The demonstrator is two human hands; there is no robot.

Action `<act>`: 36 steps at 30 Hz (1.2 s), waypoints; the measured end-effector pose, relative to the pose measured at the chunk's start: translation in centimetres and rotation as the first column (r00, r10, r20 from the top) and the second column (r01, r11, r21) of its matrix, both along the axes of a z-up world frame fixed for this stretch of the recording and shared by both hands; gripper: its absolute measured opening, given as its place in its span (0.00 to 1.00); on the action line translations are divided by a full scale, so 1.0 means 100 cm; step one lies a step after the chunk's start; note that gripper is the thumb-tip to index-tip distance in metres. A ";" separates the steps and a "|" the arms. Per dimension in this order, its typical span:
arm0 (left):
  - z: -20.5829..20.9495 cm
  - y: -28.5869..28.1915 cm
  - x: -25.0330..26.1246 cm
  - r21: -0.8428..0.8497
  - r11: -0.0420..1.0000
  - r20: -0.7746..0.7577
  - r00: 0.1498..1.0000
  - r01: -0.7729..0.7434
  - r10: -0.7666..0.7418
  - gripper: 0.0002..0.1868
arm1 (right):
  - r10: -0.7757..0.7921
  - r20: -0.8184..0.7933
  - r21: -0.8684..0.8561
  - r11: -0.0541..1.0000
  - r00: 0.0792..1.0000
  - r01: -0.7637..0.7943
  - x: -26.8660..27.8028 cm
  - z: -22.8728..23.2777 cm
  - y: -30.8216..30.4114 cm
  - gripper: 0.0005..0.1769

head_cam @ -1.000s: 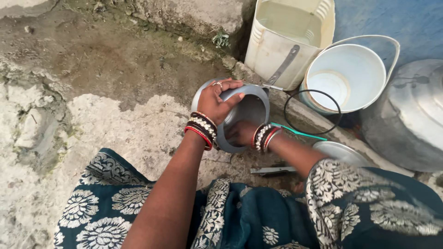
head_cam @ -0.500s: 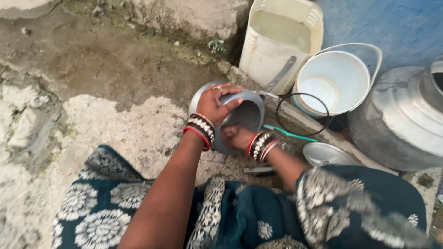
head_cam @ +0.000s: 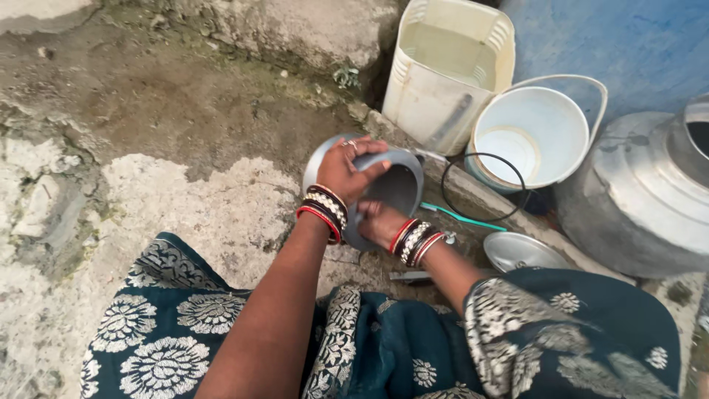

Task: The person scrubs the inside and outside of a pressure cooker with a scrubber, pours water over it to rinse, wipes it with a cloth, and reattaches the lid with its handle.

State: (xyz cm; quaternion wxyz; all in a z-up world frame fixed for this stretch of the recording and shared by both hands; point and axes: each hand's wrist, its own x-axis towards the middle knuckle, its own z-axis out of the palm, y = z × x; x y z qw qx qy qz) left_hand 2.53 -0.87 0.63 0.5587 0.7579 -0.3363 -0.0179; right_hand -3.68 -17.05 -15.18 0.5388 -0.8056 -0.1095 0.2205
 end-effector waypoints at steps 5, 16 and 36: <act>-0.005 0.002 -0.004 0.004 1.000 0.017 1.000 -0.005 0.005 0.17 | 0.325 0.257 -0.865 0.497 0.910 0.067 -0.010 0.014 -0.015 0.03; -0.015 0.006 0.006 -0.085 0.995 -0.079 0.996 -0.047 0.040 0.16 | -0.479 0.196 0.233 0.871 0.856 0.433 0.004 -0.003 0.012 0.04; -0.005 -0.002 0.001 0.010 1.000 -0.032 0.999 -0.017 0.017 0.15 | 0.359 0.326 -0.482 0.859 0.874 -0.173 -0.014 0.037 -0.004 0.18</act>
